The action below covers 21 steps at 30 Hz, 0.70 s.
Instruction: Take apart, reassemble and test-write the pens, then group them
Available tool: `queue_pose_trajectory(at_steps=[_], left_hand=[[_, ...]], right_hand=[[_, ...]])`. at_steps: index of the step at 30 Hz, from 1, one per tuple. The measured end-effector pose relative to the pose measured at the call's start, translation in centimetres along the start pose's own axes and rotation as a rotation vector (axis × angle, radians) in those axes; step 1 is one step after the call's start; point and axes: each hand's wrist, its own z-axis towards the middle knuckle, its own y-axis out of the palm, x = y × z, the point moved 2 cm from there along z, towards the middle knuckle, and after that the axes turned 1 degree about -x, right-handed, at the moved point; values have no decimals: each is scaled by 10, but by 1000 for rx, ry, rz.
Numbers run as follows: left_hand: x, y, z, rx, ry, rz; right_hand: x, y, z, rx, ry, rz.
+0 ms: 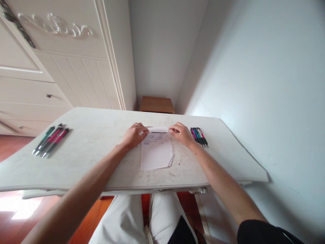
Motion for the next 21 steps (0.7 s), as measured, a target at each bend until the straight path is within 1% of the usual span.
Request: queue_pose_trajectory(at_steps=[5, 9, 13, 21], left_hand=[[1, 6, 6, -41, 50, 80], [7, 9, 11, -102, 78, 146], [12, 11, 12, -135, 90, 194], [16, 14, 13, -148, 78, 316]], right_hand=[[-7, 4, 2, -16, -99, -215], [-13, 12, 3, -67, -108, -345], [-17, 18, 5, -112, -103, -385], [-14, 21, 8, -100, -123, -430]])
